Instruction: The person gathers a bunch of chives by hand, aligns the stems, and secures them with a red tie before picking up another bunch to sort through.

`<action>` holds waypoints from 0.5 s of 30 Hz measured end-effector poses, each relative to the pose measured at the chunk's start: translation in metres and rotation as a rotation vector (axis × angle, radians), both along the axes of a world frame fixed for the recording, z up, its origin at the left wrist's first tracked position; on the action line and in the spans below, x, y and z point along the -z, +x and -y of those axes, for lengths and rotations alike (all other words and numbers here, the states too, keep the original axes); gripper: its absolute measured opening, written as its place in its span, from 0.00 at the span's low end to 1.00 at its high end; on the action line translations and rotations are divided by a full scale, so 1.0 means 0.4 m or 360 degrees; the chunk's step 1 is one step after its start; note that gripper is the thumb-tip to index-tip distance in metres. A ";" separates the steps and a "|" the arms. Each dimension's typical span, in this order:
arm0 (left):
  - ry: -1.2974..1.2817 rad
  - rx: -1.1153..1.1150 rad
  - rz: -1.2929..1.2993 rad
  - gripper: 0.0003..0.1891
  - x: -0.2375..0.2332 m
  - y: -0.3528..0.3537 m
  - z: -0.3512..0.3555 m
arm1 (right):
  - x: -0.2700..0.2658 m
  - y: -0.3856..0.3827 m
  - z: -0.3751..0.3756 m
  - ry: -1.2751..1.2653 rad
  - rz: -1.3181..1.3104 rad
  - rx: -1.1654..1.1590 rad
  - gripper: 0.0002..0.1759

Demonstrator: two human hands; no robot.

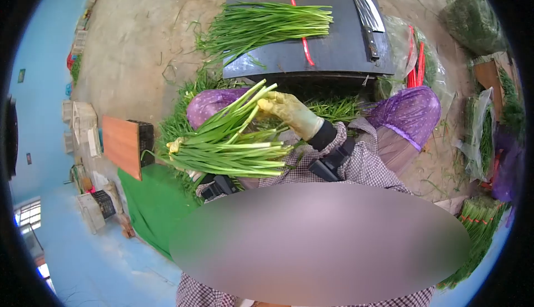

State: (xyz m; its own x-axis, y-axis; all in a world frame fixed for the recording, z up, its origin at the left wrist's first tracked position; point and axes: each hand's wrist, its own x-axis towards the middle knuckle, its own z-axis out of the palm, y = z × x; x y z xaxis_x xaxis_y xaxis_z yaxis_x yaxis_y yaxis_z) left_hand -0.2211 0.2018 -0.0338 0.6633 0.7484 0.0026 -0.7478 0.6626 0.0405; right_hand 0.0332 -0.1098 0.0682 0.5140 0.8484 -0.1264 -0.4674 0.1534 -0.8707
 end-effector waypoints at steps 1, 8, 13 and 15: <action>0.0111 -0.0142 -0.0091 0.16 -0.014 0.021 0.007 | 0.009 -0.001 -0.015 0.0007 -0.0159 0.0010 0.20; 0.0117 -0.0050 0.0179 0.16 -0.075 0.062 0.053 | 0.029 -0.051 -0.039 -0.0194 -0.0160 0.0460 0.14; 0.0043 -0.0083 0.0173 0.15 -0.038 0.029 0.010 | 0.038 -0.025 -0.025 -0.0416 -0.0133 0.0209 0.13; 0.0165 -0.0094 0.0112 0.14 -0.081 0.051 0.030 | 0.062 -0.033 -0.016 -0.0249 -0.0358 0.0195 0.12</action>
State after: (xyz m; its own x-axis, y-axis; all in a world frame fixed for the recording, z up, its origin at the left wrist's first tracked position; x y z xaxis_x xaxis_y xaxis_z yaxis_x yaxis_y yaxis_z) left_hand -0.2006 0.1898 -0.0013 0.6136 0.7793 0.1270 -0.7887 0.6125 0.0528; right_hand 0.0199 -0.1036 0.0435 0.5554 0.7433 -0.3728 -0.6375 0.0927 -0.7649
